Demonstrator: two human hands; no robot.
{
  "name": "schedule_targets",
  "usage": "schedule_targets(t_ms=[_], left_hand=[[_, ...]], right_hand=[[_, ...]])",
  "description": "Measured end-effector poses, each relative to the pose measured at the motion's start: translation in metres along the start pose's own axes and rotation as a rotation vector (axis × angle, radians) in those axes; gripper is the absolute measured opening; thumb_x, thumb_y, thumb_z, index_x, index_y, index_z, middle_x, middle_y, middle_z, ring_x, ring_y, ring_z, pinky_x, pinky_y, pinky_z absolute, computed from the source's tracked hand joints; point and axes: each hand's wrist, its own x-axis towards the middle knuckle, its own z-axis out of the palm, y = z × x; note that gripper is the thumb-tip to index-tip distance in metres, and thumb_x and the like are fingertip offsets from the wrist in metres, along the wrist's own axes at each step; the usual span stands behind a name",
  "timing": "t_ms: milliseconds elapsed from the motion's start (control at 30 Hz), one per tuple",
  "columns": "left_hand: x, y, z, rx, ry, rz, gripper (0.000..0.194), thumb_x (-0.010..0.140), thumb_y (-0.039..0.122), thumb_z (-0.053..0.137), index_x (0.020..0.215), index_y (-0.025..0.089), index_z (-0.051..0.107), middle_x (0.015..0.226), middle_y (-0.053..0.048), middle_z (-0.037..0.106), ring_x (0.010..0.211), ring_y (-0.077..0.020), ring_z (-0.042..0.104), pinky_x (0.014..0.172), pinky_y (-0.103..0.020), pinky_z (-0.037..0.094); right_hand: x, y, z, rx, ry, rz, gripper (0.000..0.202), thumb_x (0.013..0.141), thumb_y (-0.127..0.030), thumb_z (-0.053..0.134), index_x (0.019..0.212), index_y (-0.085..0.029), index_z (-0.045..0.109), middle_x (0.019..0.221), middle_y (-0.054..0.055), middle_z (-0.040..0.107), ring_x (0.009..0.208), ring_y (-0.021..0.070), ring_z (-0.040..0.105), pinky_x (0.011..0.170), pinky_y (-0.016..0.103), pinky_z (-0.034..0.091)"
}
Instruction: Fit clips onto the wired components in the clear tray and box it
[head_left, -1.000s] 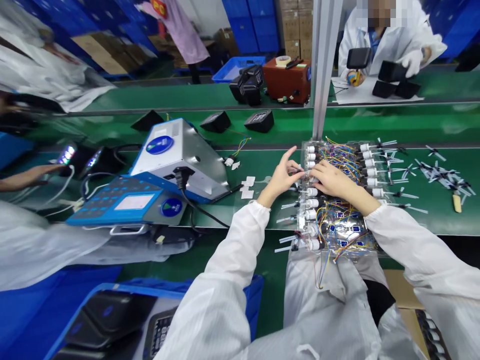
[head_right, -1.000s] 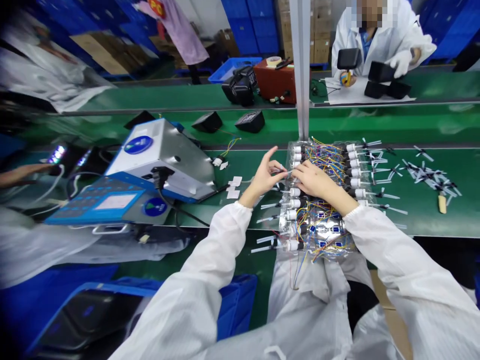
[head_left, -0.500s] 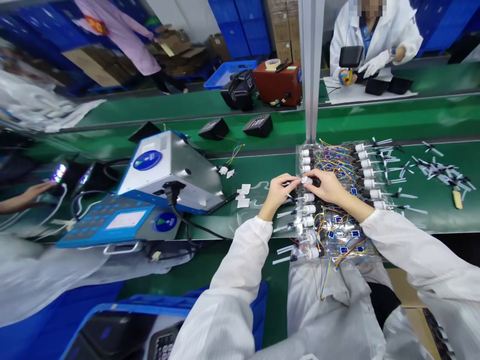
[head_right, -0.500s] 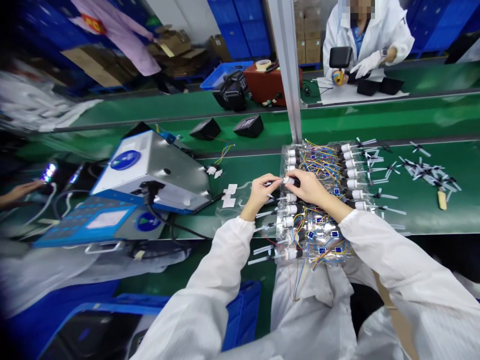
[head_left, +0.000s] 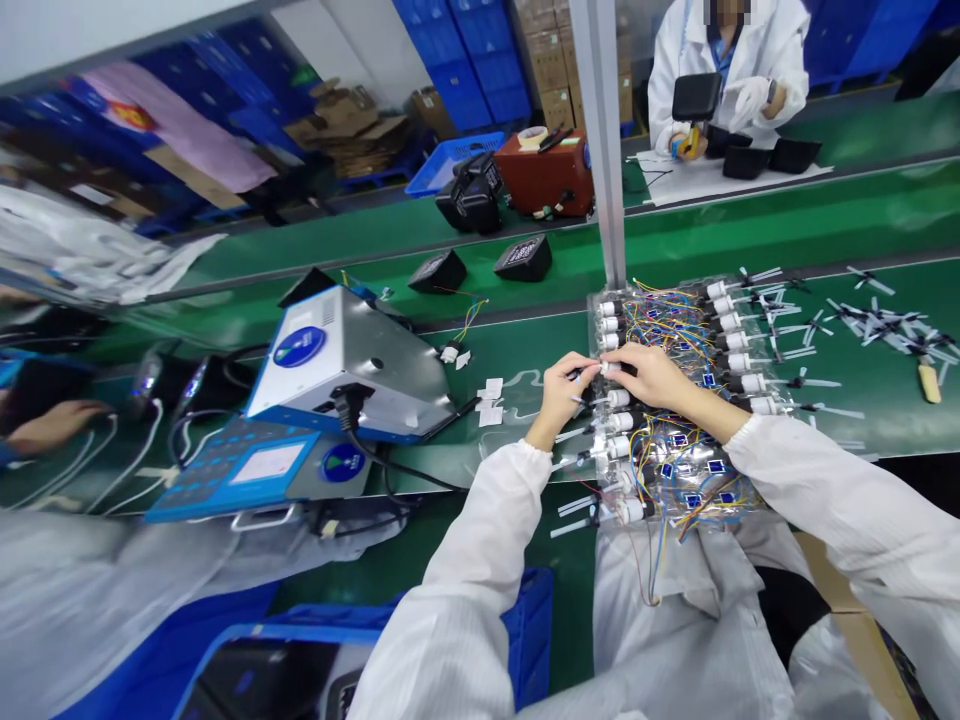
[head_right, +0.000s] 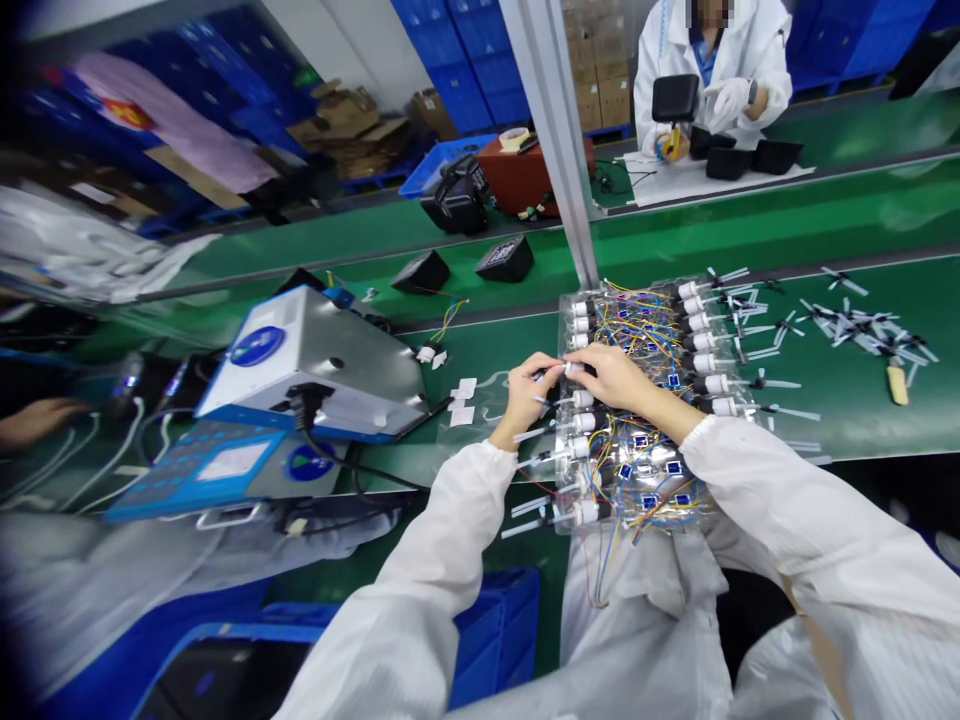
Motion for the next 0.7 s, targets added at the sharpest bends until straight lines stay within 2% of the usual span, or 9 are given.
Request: schedule_targets(t_ms=[133,333,567,700], left_hand=[[-0.002,0.000,0.000,0.022,-0.021,0.012,0.028,0.086,0.047,0.082,0.085,0.019,0.081,0.079,-0.005,0.069,0.071,-0.0152,0.062,0.070,-0.031,0.048],[-0.005,0.000,-0.003,0.049,-0.061,0.045,0.026,0.087,0.046,0.081,0.088,0.020,0.082,0.076,-0.004,0.068,0.069,-0.0153,0.061,0.071,-0.032,0.049],[0.000,0.009,-0.010,0.073,-0.091,0.067,0.025,0.088,0.045,0.080,0.092,0.021,0.084,0.094,-0.010,0.077,0.087,-0.0202,0.070,0.083,-0.036,0.054],[0.001,0.010,-0.012,0.085,-0.059,0.067,0.024,0.085,0.044,0.083,0.087,0.020,0.083,0.089,-0.010,0.077,0.083,-0.0199,0.070,0.081,-0.036,0.055]], right_hand=[[-0.001,0.000,0.000,-0.022,-0.023,0.010,0.026,0.098,-0.024,0.065,0.120,-0.018,0.077,0.111,0.011,0.078,0.103,0.0230,0.072,0.095,0.039,0.056],[-0.002,0.002,0.002,-0.027,-0.056,0.007,0.025,0.098,-0.025,0.065,0.119,-0.019,0.078,0.108,0.011,0.077,0.101,0.0233,0.071,0.092,0.038,0.056],[-0.001,0.002,0.000,0.000,-0.042,0.013,0.026,0.097,-0.027,0.067,0.120,-0.021,0.078,0.110,0.010,0.078,0.101,0.0234,0.072,0.092,0.039,0.056],[-0.001,0.001,-0.001,0.000,-0.044,0.017,0.026,0.098,-0.028,0.067,0.120,-0.022,0.078,0.111,0.009,0.078,0.102,0.0236,0.072,0.093,0.039,0.055]])
